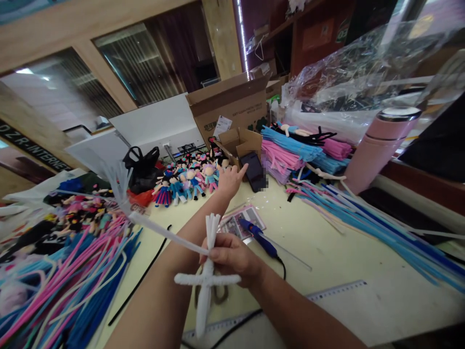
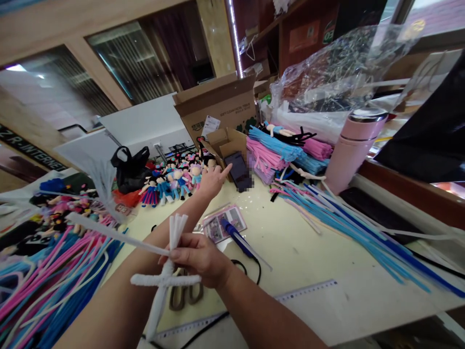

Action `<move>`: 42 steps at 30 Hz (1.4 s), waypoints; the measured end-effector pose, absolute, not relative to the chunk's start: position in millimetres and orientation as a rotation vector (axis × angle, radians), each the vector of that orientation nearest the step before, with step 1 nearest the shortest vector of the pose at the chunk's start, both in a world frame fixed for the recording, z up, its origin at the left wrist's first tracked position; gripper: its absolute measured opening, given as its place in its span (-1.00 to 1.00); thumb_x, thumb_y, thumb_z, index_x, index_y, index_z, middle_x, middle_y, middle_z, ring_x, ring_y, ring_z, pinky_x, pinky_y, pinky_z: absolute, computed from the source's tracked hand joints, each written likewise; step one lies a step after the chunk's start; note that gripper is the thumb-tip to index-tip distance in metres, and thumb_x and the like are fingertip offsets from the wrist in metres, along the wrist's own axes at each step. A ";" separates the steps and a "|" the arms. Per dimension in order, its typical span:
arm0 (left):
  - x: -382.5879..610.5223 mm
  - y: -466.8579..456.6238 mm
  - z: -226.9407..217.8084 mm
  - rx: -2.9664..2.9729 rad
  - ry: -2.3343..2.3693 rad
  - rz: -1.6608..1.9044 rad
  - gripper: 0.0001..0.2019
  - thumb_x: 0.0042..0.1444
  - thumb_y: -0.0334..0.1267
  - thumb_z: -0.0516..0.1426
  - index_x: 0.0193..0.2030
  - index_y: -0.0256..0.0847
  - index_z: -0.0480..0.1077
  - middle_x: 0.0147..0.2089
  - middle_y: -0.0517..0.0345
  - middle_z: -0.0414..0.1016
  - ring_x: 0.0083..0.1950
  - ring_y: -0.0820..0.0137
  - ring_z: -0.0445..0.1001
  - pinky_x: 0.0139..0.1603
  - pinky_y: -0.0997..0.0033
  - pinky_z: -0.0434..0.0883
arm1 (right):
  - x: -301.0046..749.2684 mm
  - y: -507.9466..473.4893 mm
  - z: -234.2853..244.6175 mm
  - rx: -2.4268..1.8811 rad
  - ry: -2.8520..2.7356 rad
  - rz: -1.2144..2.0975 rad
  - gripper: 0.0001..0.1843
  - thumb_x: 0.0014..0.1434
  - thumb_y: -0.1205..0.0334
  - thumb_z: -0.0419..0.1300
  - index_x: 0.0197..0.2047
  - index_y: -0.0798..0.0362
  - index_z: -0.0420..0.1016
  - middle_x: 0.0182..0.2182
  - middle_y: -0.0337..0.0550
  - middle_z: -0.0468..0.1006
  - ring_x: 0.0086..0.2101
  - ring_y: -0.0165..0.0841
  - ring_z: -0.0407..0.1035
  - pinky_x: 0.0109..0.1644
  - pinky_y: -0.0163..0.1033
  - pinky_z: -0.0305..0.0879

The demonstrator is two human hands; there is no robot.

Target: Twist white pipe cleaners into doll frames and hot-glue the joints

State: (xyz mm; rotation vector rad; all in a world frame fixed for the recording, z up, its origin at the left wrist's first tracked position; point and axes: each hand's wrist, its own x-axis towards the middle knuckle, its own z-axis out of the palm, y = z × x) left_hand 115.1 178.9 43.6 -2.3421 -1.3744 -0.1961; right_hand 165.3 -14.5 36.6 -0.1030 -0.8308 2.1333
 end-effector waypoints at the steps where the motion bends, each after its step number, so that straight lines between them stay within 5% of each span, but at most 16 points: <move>1: 115.3 177.2 45.0 -2.362 -1.383 -0.222 -0.43 0.15 -0.47 -0.13 0.30 0.01 0.04 -0.10 -0.11 0.33 -0.05 0.10 0.30 -0.01 0.00 0.12 | 165.0 -14.4 36.5 -0.110 -0.828 2.129 -0.71 -0.12 0.09 0.35 -0.41 0.15 0.53 -0.55 -0.22 0.45 -0.55 -0.50 0.27 -0.45 -0.38 0.13; 6: 96.4 143.7 51.1 -2.532 -1.581 -0.744 -0.52 0.13 -0.36 -0.02 0.22 -0.09 0.18 -0.11 -0.03 0.37 -0.07 0.21 0.33 -0.06 0.20 0.21 | 162.5 -12.0 35.6 -0.160 -0.781 2.070 -0.74 -0.12 0.10 0.35 -0.43 0.13 0.53 -0.54 -0.24 0.44 -0.54 -0.49 0.24 -0.43 -0.36 0.14; 10: 50.2 89.2 43.7 -2.614 -2.102 -1.592 -0.78 0.01 -0.14 0.12 -0.24 -0.21 0.40 -0.39 0.15 0.38 -0.36 0.39 0.33 -0.32 0.42 0.26 | 157.2 -6.4 29.6 -0.277 -0.771 1.879 -0.78 -0.05 0.11 0.30 -0.39 0.10 0.52 -0.52 -0.24 0.43 -0.51 -0.48 0.22 -0.39 -0.34 0.14; 16: -4.3 -1.4 27.8 -2.146 -2.772 -2.572 -0.44 0.00 0.27 -0.05 -0.54 -0.26 0.33 -0.59 0.17 0.32 -0.57 0.50 0.23 -0.51 0.49 0.16 | 150.4 1.9 12.9 -0.510 -0.832 1.577 -0.79 0.02 0.11 0.25 -0.33 0.07 0.54 -0.51 -0.26 0.43 -0.48 -0.48 0.20 -0.35 -0.33 0.13; 20: -4.3 -28.6 26.8 -2.615 -2.677 -2.625 -0.29 0.00 0.35 -0.16 -0.40 -0.32 0.44 -0.48 0.04 0.42 -0.54 0.50 0.28 -0.48 0.48 0.20 | 145.4 1.8 3.6 -0.614 -0.881 1.514 -0.77 0.00 0.09 0.25 -0.31 0.06 0.53 -0.47 -0.24 0.45 -0.45 -0.45 0.24 -0.33 -0.31 0.17; 26: 6.3 -28.0 23.5 -2.404 -2.631 -2.851 -0.64 -0.11 0.00 0.23 -0.36 -0.31 0.42 -0.51 0.18 0.37 -0.58 0.60 0.23 -0.53 0.54 0.14 | 137.8 -7.0 0.7 -0.716 -1.070 1.445 -0.77 0.03 0.08 0.21 -0.31 0.04 0.52 -0.45 -0.22 0.50 -0.44 -0.42 0.29 -0.30 -0.27 0.22; 30: 9.1 -24.5 16.6 -2.354 -2.584 -2.906 -0.67 -0.15 -0.09 0.27 -0.38 -0.34 0.41 -0.54 0.22 0.31 -0.59 0.63 0.18 -0.54 0.57 0.10 | 137.3 -8.2 0.0 -0.769 -1.119 1.373 -0.76 -0.01 0.07 0.25 -0.30 0.04 0.50 -0.40 -0.20 0.54 -0.35 -0.36 0.36 -0.23 -0.23 0.28; 42: -6.9 -12.9 15.8 -2.737 -2.287 -2.000 -0.70 -0.03 -0.06 0.18 -0.32 -0.31 0.46 -0.43 0.18 0.39 -0.38 0.46 0.30 -0.36 0.47 0.25 | 144.7 6.9 -15.1 -0.831 -1.075 1.451 -0.75 -0.07 0.13 0.32 -0.29 0.05 0.56 -0.36 -0.14 0.59 -0.30 -0.24 0.44 -0.16 -0.16 0.32</move>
